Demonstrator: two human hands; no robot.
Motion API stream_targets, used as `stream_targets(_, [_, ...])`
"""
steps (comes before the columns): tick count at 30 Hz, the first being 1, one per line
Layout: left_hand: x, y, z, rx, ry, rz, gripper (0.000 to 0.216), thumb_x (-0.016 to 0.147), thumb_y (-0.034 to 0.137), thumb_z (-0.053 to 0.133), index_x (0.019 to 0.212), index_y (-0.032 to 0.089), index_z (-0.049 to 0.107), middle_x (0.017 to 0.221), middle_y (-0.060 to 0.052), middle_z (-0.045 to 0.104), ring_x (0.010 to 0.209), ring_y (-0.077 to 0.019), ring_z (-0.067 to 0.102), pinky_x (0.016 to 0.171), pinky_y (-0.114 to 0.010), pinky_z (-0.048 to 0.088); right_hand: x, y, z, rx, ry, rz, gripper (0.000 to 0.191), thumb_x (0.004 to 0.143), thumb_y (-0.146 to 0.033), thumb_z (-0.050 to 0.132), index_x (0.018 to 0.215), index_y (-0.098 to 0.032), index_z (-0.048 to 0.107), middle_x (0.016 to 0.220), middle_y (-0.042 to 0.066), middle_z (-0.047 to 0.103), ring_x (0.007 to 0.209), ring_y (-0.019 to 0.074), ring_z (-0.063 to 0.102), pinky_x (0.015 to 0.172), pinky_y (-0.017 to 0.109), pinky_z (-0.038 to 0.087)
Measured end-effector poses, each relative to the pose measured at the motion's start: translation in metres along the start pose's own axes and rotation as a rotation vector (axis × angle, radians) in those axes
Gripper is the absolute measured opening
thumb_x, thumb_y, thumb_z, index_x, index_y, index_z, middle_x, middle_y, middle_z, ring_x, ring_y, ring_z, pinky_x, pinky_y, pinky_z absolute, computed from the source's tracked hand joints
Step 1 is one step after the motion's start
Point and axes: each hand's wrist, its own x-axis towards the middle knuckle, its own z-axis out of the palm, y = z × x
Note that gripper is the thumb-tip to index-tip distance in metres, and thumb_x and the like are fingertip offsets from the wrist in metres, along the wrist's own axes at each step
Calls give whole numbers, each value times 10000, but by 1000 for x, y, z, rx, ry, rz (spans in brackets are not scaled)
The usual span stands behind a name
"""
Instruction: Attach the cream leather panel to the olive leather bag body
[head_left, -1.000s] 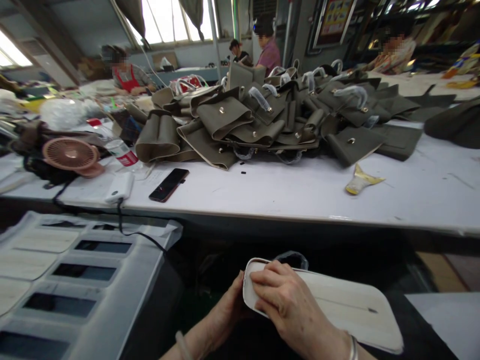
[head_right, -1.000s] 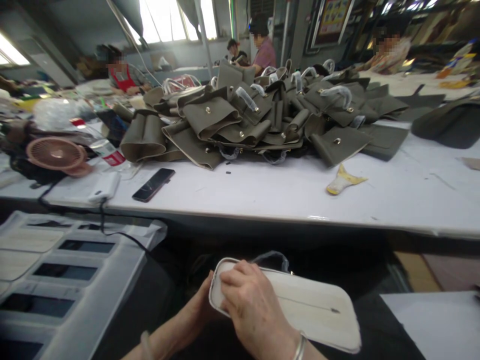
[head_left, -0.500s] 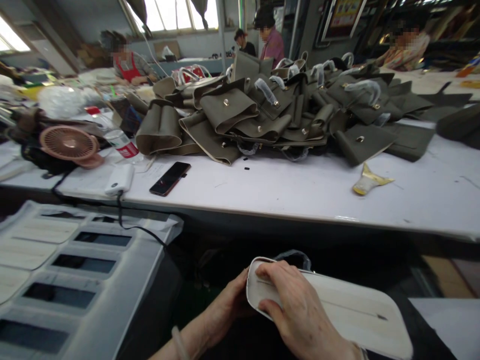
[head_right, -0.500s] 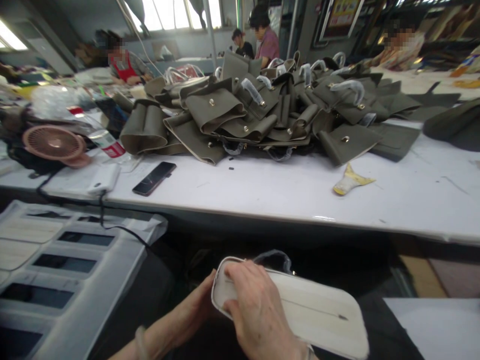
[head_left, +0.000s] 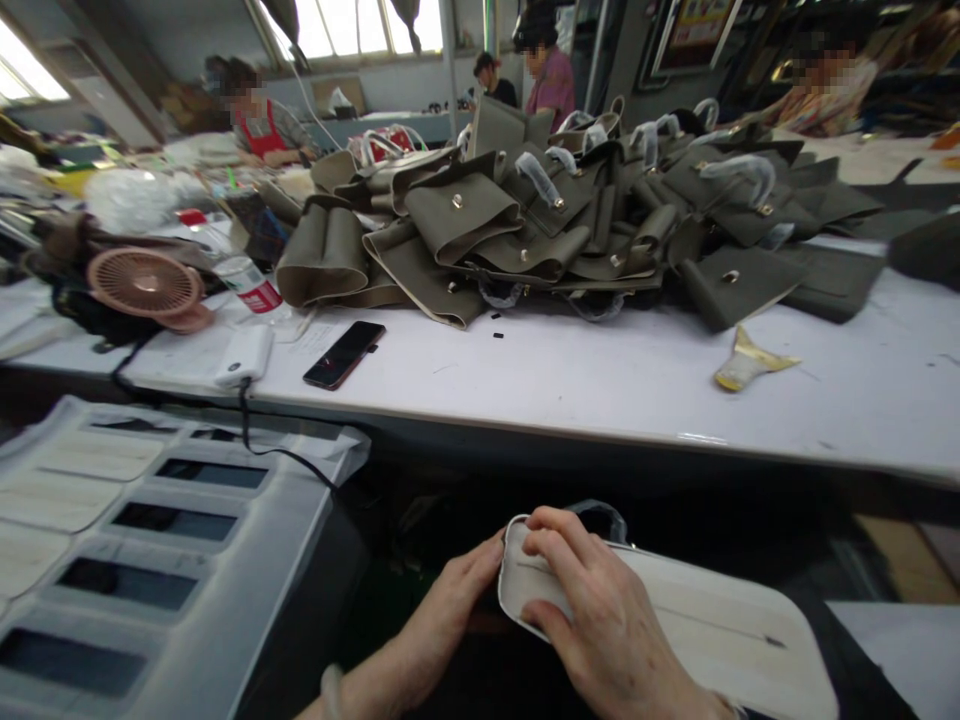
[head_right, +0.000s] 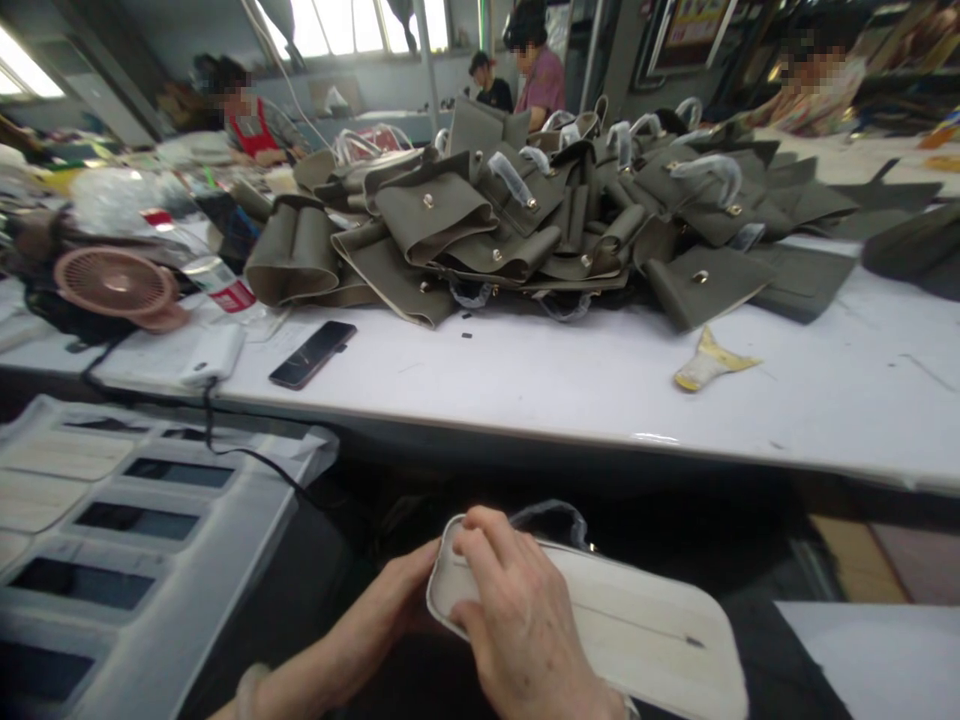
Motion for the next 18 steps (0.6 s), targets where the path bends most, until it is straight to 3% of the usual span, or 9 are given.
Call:
stream_targets(6, [-2,10,1,77,6,1,459,920,499,564,1274,217,635,1046,-79,686,1033,-286,611,771,-355,539,0,0,1,-2,30,-34,478,736,6,517,1104,-292,449,1300,27,509,1040,246,559,877,452,503])
stream_targets(12, [0,21,7,215,-23,17,386,930,522,530,985,175,690,891,-29,656,851,-197,608,687,-264,499,0,-1,1,-19,90,-90,505,723,14,542,1121,-283,453,1243,42,554,1038,253,578,859,440,523])
stream_targets(18, [4,15,9,322,-32,91,448,948,552,464,1059,171,673,930,-33,677,859,-206,606,722,-300,497,-4,16,9,-99,120,-172,535,710,-14,561,1178,-264,494,1256,52,589,1056,233,618,872,357,554])
